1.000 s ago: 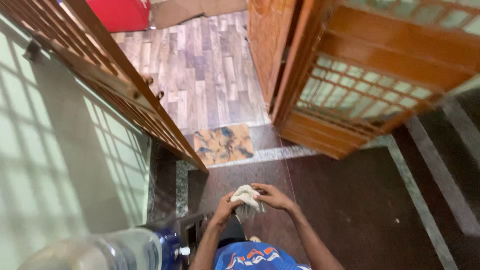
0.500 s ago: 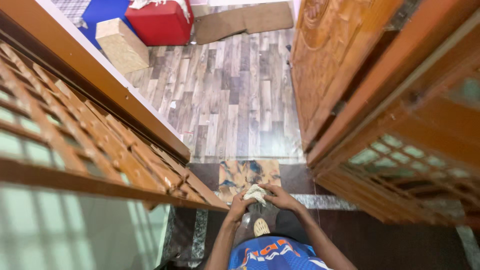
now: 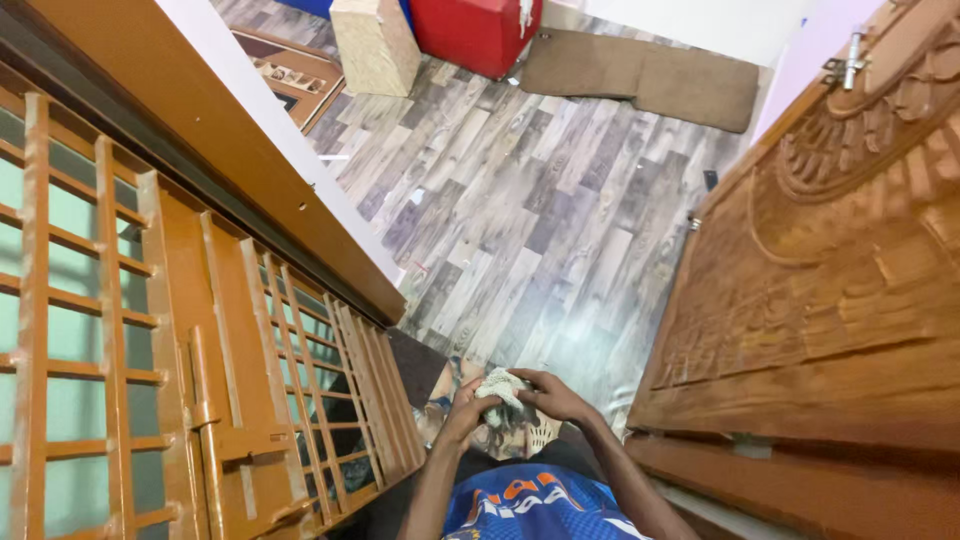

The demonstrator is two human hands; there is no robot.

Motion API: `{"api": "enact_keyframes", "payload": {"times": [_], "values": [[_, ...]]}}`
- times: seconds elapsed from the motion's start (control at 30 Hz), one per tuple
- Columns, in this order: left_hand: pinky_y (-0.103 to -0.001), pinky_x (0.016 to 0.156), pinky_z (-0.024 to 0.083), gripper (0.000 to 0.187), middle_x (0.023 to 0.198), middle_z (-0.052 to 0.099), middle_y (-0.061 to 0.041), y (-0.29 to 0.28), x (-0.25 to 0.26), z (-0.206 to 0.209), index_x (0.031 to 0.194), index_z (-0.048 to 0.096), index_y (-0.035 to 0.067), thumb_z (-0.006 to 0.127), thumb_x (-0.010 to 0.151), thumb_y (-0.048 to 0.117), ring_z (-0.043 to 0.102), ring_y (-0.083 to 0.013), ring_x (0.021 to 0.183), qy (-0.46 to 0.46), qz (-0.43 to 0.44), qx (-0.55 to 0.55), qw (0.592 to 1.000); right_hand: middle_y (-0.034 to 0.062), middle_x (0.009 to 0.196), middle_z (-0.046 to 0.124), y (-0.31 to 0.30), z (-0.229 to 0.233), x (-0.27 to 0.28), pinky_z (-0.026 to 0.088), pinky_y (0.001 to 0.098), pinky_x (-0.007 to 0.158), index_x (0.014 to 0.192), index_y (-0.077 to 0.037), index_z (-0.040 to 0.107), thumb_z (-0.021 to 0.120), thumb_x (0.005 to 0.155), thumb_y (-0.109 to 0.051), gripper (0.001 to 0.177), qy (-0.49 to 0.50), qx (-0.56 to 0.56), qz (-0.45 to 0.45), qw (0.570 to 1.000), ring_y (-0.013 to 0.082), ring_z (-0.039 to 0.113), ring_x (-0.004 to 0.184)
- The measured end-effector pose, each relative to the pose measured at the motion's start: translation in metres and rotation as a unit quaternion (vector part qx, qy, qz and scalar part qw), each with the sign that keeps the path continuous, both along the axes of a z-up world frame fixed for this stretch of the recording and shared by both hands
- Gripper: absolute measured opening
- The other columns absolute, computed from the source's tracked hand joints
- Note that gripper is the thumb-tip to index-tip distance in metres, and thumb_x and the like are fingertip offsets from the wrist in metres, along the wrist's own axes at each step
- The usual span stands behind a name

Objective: The person wipes the top of a tiled shelf and a white cabinet using a cloth.

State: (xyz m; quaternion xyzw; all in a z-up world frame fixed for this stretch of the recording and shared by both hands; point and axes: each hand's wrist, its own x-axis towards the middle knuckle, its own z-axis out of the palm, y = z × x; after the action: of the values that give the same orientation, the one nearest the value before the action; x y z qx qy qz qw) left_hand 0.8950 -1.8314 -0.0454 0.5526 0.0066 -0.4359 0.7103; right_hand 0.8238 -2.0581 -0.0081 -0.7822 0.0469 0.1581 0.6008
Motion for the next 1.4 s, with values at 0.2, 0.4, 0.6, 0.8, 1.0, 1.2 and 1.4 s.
{"api": "enact_keyframes", "payload": {"times": [0.2,0.4,0.6,0.8,1.0,1.2,1.4], "values": [[-0.026,0.077,0.054,0.037,0.102,0.078,-0.006,-0.071,0.071,0.030,0.122,0.069,-0.002,0.071,0.085,0.002,0.070,-0.0130,0.088,-0.017,0.085,0.007,0.996,0.0142,0.143,0.063,-0.086,0.029,0.119,0.052,0.0388,0.106,0.149,-0.008,0.051,0.063,0.095,-0.025,0.058,0.033,-0.006,0.080,0.996,0.0265,0.064,0.126],[-0.028,0.081,0.057,0.037,0.103,0.077,-0.007,-0.119,0.175,0.018,0.120,0.069,0.002,0.070,0.083,0.001,0.073,-0.0148,0.091,0.011,0.139,-0.013,0.990,0.0140,0.145,0.061,-0.126,0.013,0.256,0.051,0.0402,0.107,0.149,-0.006,0.050,0.069,0.093,-0.028,0.062,0.023,0.028,0.130,0.991,0.0272,0.060,0.131],[-0.031,0.078,0.058,0.034,0.100,0.076,-0.009,-0.153,0.314,0.007,0.117,0.069,0.000,0.071,0.083,0.001,0.073,-0.0164,0.088,0.021,0.150,-0.018,0.988,0.0148,0.139,0.068,-0.149,0.015,0.384,0.049,0.0385,0.109,0.148,-0.007,0.055,0.067,0.095,-0.032,0.060,-0.007,0.001,0.132,0.991,0.0258,0.064,0.128],[-0.029,0.075,0.056,0.034,0.099,0.077,-0.009,-0.189,0.432,0.027,0.117,0.069,0.000,0.072,0.084,0.003,0.072,-0.0155,0.085,-0.002,0.136,0.015,0.991,0.0146,0.141,0.064,-0.193,0.025,0.501,0.047,0.0343,0.108,0.147,-0.006,0.054,0.067,0.097,-0.032,0.058,-0.015,0.026,0.139,0.990,0.0236,0.061,0.129],[-0.029,0.077,0.058,0.036,0.100,0.078,-0.010,-0.226,0.547,0.032,0.119,0.071,-0.001,0.072,0.083,0.004,0.073,-0.0163,0.085,-0.005,0.184,0.047,0.982,0.0152,0.140,0.066,-0.230,0.026,0.632,0.049,0.0326,0.104,0.155,-0.008,0.044,0.070,0.095,-0.033,0.070,0.041,0.053,0.240,0.968,0.0232,0.061,0.125],[-0.031,0.077,0.058,0.044,0.102,0.077,-0.010,-0.260,0.653,0.018,0.125,0.066,0.000,0.072,0.082,0.007,0.073,-0.0183,0.088,0.006,0.296,0.045,0.954,0.0124,0.153,0.047,-0.257,0.023,0.772,0.051,0.0354,0.103,0.158,-0.015,0.032,0.079,0.085,-0.021,0.087,0.045,0.037,0.332,0.941,0.0217,0.048,0.136],[-0.028,0.074,0.054,0.044,0.104,0.076,-0.008,-0.263,0.754,0.000,0.129,0.069,-0.001,0.076,0.086,0.008,0.068,-0.0140,0.087,-0.053,0.350,0.064,0.933,0.0185,0.134,0.064,-0.252,0.024,0.927,0.052,0.0412,0.089,0.159,-0.016,0.041,0.073,0.087,-0.012,0.080,0.066,0.042,0.398,0.914,0.0296,0.062,0.114]]}}
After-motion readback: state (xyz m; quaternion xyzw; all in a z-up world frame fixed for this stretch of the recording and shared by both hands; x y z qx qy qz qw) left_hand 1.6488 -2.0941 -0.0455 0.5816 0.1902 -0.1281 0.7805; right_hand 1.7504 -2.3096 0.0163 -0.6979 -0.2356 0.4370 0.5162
